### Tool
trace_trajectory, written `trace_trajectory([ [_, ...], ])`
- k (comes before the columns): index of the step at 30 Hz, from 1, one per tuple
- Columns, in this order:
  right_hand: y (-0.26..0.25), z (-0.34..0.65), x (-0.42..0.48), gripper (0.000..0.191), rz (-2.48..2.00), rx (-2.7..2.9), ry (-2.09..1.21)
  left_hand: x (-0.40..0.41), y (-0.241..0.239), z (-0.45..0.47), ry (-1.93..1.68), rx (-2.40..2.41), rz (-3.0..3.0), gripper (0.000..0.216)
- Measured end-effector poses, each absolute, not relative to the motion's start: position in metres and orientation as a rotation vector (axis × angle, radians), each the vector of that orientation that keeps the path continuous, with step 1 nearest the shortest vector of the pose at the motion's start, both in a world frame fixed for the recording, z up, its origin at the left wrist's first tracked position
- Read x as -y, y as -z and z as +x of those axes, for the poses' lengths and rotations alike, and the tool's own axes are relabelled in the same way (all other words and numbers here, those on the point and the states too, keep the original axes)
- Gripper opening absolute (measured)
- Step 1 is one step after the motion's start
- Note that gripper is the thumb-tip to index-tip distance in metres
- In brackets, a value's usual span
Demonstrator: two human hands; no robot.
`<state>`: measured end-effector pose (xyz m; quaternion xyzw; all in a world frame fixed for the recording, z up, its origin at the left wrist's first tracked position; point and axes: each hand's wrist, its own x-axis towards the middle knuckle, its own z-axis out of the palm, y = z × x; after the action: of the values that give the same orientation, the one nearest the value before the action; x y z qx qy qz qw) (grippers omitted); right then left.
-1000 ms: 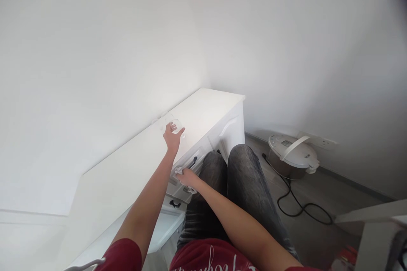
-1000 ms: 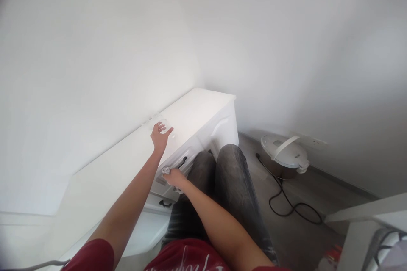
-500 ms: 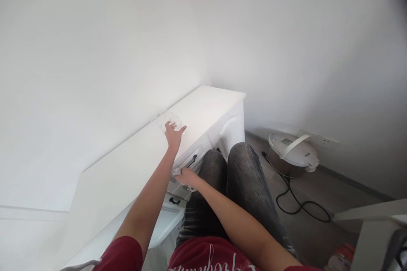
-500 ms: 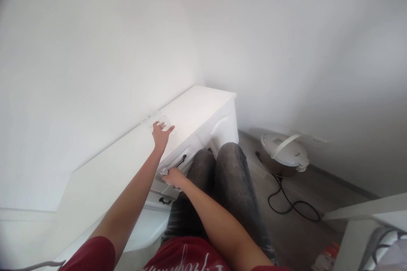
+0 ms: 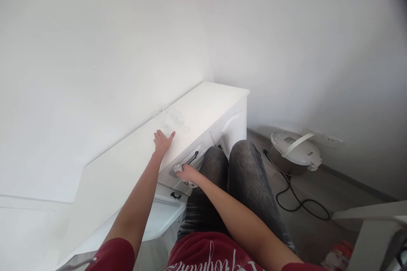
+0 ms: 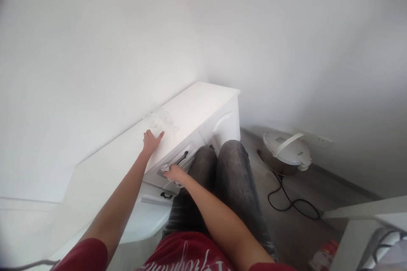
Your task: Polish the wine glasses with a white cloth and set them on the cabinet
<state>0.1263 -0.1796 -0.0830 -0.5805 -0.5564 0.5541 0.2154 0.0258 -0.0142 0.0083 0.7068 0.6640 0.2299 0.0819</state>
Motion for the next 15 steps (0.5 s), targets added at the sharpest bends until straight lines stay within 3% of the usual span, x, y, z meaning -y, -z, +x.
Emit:
trace_trajectory([
  [6,0.084,0.128,0.181,0.027,-1.636,1.559,-1.538,-0.018,0.001,0.033,-0.396,-2.001,2.194,0.089],
  [11,0.086,0.128,0.180,0.030,-1.633,1.574,-1.527,-0.029,0.007,0.031,-0.277,-2.016,2.296,0.061],
  [15,0.084,0.128,0.180,0.031,-1.625,1.564,-1.525,-0.034,0.008,0.028,-0.194,-2.020,2.365,0.051],
])
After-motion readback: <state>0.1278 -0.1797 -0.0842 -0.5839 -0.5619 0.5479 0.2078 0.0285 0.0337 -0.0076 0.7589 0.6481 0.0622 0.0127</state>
